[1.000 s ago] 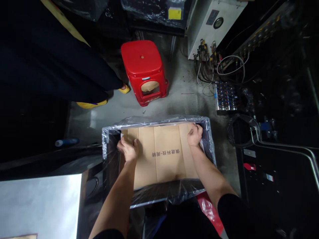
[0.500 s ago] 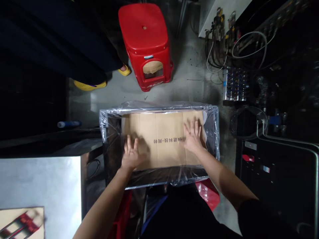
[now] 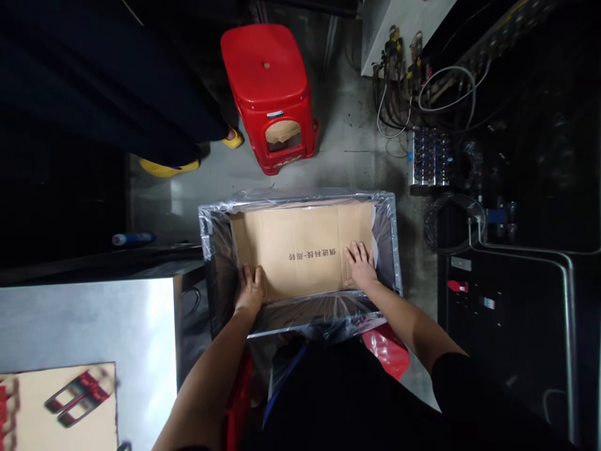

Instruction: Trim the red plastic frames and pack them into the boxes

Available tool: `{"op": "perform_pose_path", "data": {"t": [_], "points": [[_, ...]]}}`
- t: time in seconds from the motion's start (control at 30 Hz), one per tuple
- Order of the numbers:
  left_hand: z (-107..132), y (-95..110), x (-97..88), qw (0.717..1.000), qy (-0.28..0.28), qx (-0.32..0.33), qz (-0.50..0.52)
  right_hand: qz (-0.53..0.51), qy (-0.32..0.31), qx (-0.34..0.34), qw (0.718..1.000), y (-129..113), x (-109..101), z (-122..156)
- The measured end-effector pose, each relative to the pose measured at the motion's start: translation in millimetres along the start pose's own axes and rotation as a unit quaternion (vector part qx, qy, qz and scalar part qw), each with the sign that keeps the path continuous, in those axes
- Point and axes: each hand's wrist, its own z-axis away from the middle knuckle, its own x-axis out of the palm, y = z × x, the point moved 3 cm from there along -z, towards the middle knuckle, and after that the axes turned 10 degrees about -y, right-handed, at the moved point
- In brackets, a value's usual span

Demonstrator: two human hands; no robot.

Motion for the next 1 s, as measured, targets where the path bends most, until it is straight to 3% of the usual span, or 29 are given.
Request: {"op": "perform_pose_path", "data": {"t": [0.23, 0.37, 0.5, 0.6, 0.67, 0.83, 1.0], "points": [[15.5, -3.0, -3.1, 0.999, -0.045, -0.003, 0.01, -0.052, -0.03, 0.009, 0.998, 11.6, 15.8, 16.4], [10.1, 3.3, -19.4, 0.995, -0.087, -0.043, 0.03, -0.1, -0.041, 0.029, 0.994, 7.1, 9.6, 22.4], [-27.0, 13.9, -67.5, 0.997, -0.045, -0.043, 0.052, -0.148, 0.02, 0.044, 0.988, 1.0, -32.0, 2.0], [-65.2, 20.4, -103.1, 0.997, -0.005, -0.043, 0.07, -0.174, 0.083, 0.056, 0.98, 0.8, -73.0, -35.3], [-84.8, 22.4, -114.2, 0.995, -0.005, -0.05, 0.083, -0.194, 0.09, 0.084, 0.973, 4.9, -89.4, -61.9], [-95.7, 20.4, -116.4, 0.993, -0.005, -0.045, 0.107, -0.228, 0.073, 0.113, 0.964, 18.0, -97.5, -94.4], [-68.0, 22.4, -105.6, 0.986, 0.018, -0.067, 0.149, -0.244, 0.074, 0.092, 0.963, 14.1, -88.7, -69.9]]}}
